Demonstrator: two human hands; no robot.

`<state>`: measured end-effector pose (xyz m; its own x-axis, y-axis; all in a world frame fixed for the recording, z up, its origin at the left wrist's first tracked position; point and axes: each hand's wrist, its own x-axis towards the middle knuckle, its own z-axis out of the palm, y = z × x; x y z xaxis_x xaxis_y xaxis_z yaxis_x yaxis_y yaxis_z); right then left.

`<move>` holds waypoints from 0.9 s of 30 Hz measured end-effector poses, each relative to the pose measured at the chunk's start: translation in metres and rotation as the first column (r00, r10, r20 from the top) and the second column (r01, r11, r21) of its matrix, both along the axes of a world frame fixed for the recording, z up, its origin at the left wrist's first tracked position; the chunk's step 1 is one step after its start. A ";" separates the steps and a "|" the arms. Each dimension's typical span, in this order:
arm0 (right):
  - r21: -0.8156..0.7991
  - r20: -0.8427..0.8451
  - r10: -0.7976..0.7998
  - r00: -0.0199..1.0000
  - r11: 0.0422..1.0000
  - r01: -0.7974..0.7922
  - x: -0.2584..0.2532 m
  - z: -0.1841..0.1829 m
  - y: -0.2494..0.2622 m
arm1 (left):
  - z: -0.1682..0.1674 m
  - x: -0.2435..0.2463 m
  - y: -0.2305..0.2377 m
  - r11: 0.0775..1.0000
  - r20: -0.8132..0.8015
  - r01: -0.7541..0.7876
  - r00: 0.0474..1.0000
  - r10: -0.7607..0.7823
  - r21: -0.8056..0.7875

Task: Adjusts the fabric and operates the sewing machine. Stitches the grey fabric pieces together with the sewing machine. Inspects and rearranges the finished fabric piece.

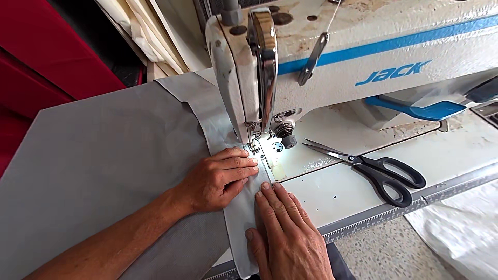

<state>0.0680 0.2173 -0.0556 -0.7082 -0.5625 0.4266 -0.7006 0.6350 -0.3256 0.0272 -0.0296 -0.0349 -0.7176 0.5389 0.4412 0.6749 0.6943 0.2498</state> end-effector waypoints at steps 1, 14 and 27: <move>0.002 -0.003 -0.002 1.000 1.000 0.002 0.000 0.000 -0.001 | 0.000 -0.001 -0.001 1.000 -0.008 0.006 1.000 -0.006 0.006; 0.010 -0.013 -0.013 1.000 1.000 0.013 -0.010 0.001 -0.009 | -0.001 -0.010 -0.010 0.999 -0.044 0.034 0.998 -0.033 0.038; 0.053 -0.090 -0.125 0.988 0.990 0.130 -0.014 0.004 -0.026 | 0.001 -0.021 -0.022 0.998 -0.063 0.050 0.997 -0.048 0.030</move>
<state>0.0539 0.1914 -0.0513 -0.7377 -0.4955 0.4585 -0.6364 0.7371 -0.2273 0.0061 -0.0516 -0.0337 -0.6614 0.5582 0.5011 0.7229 0.6524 0.2274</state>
